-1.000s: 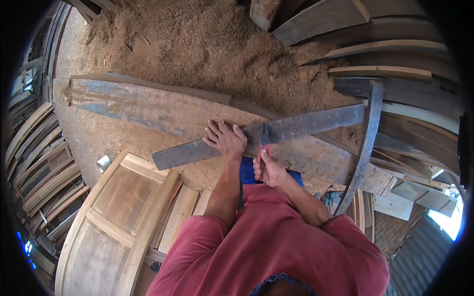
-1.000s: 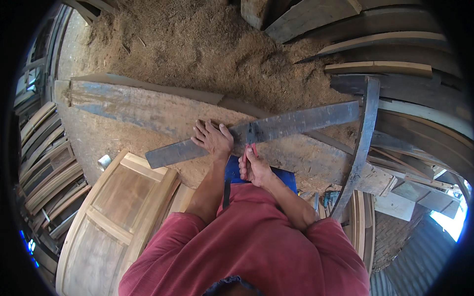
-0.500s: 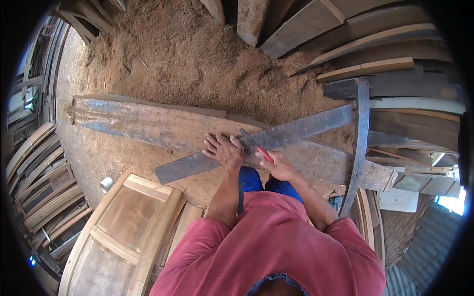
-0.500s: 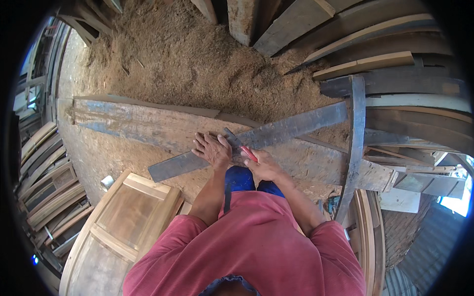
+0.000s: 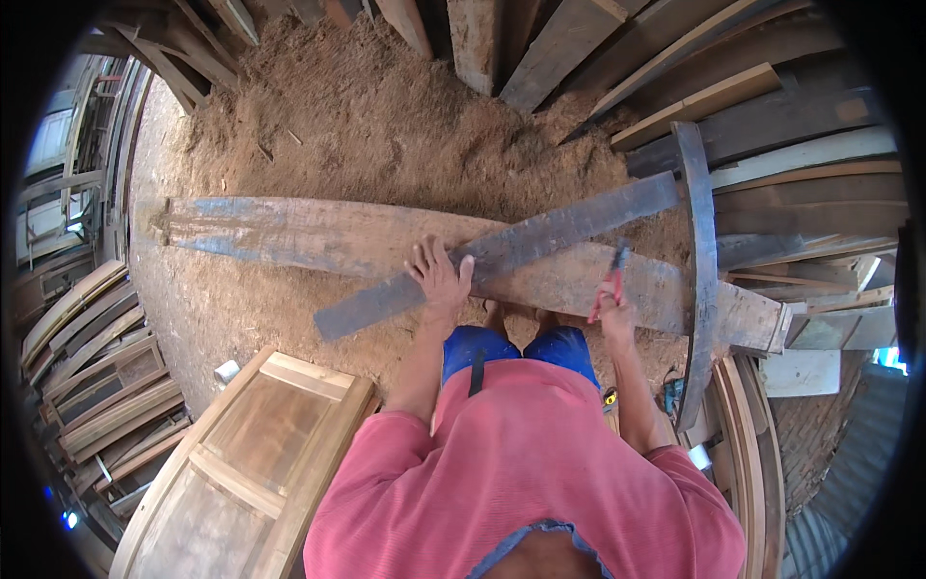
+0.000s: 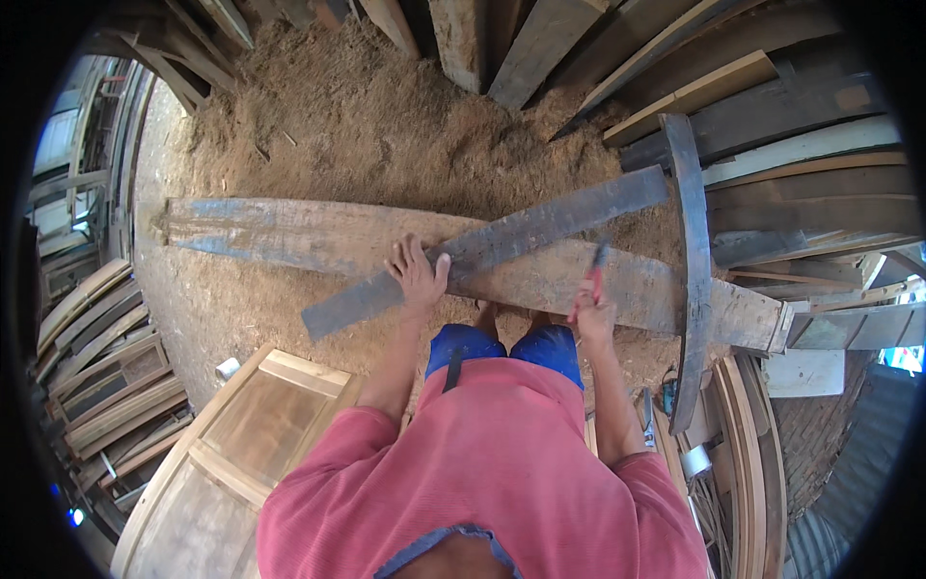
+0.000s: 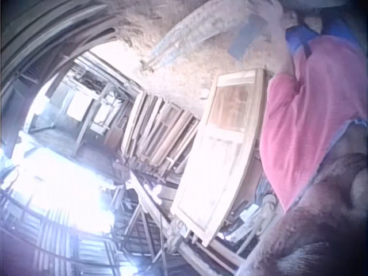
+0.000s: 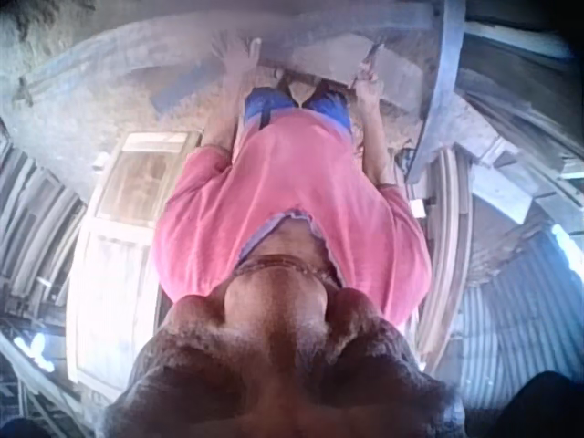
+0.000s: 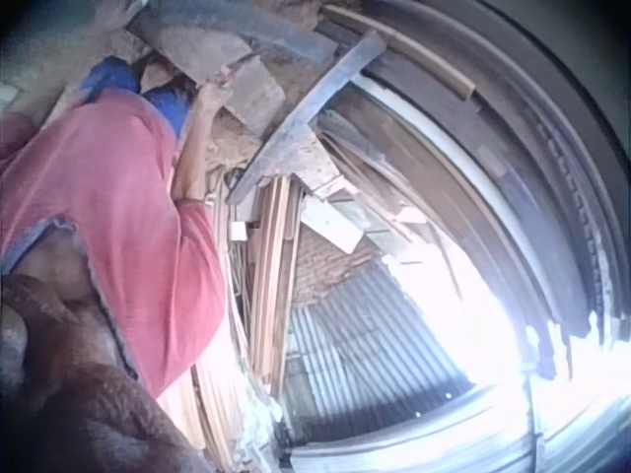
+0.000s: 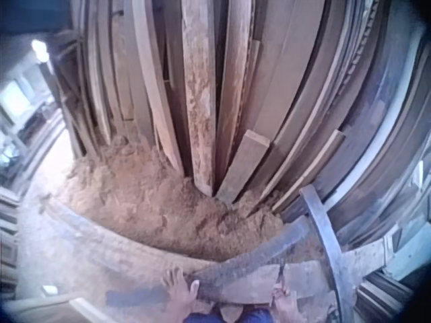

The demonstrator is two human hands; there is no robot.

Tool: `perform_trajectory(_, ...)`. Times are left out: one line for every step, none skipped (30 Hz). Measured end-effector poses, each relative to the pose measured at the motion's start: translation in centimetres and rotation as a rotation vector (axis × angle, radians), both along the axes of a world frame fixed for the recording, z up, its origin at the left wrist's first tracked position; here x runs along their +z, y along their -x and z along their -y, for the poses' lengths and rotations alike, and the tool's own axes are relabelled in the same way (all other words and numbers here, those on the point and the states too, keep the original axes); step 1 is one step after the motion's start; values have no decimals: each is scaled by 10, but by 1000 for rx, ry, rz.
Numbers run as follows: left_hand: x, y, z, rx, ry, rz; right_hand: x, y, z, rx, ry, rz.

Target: The person organizes wooden planks by picking them up from a large central stack and leaning them vertically against other planks. They then place two long, narrow metal bars on a horizontal support beam, align them, and use pliers to adjust them. Finally, they pick up a small piece of wood from the floor.

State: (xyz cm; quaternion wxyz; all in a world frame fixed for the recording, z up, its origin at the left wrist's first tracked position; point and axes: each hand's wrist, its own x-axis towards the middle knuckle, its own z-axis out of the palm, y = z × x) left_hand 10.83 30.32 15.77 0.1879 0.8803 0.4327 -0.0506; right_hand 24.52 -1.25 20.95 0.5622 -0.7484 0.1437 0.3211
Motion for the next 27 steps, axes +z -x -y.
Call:
perform_trajectory(9,10,-4,-236,41,96,-18,-1,18,-64,125,24)
perform_trajectory(18,15,-10,-242,30,99,-39,-4,36,-69,114,28)
perform_trajectory(29,20,-14,-369,24,32,-60,-6,54,110,519,170)
perform_trajectory(37,24,-18,-493,19,-35,-70,-6,62,292,925,314)
perform_trajectory(37,27,-22,-489,11,-30,-69,-6,60,292,919,322)
perform_trajectory(35,25,-29,-499,53,-123,-67,-6,59,372,948,355)
perform_trajectory(34,24,-33,-508,96,-216,-65,-6,59,451,977,387)
perform_trajectory(37,20,-35,-508,90,-212,-56,-6,55,448,973,392)
perform_trajectory(44,14,-36,-530,105,-290,-42,-5,48,487,928,402)
perform_trajectory(49,11,-37,-551,120,-369,-34,-2,41,525,882,412)
perform_trajectory(50,14,-37,-562,116,-363,-37,2,40,513,886,413)
perform_trajectory(52,20,-41,-619,116,-245,-42,7,38,439,1016,584)
perform_trajectory(53,23,-45,-676,118,-126,-45,10,38,360,1143,753)
perform_trajectory(65,17,-47,-688,118,-121,-46,9,37,349,1151,750)
perform_trajectory(89,8,-47,-596,467,-113,-45,6,36,359,1002,750)
perform_trajectory(104,4,-48,-482,809,-106,-43,4,31,370,848,752)
perform_trajectory(91,12,-51,-479,801,-100,-31,1,16,369,841,760)
perform_trajectory(66,26,-53,-354,954,-86,-10,-1,-8,464,682,523)
perform_trajectory(52,31,-53,-241,1110,-78,3,1,-26,539,526,279)
perform_trajectory(56,29,-48,-260,1107,-82,5,5,-39,580,482,341)
perform_trajectory(64,29,-40,-94,1264,-51,6,11,-53,625,436,399)
perform_trajectory(68,29,-32,80,1414,-20,8,13,-67,631,327,351)
perform_trajectory(65,33,-26,77,1413,-25,10,17,-82,646,215,300)
perform_trajectory(56,40,-20,142,1460,44,24,21,-100,679,245,293)
perform_trajectory(50,44,-14,207,1504,114,40,22,-116,713,276,288)
perform_trajectory(48,45,-9,208,1503,115,46,22,-127,713,275,288)
perform_trajectory(48,45,-5,221,1502,146,51,22,-137,721,285,240)
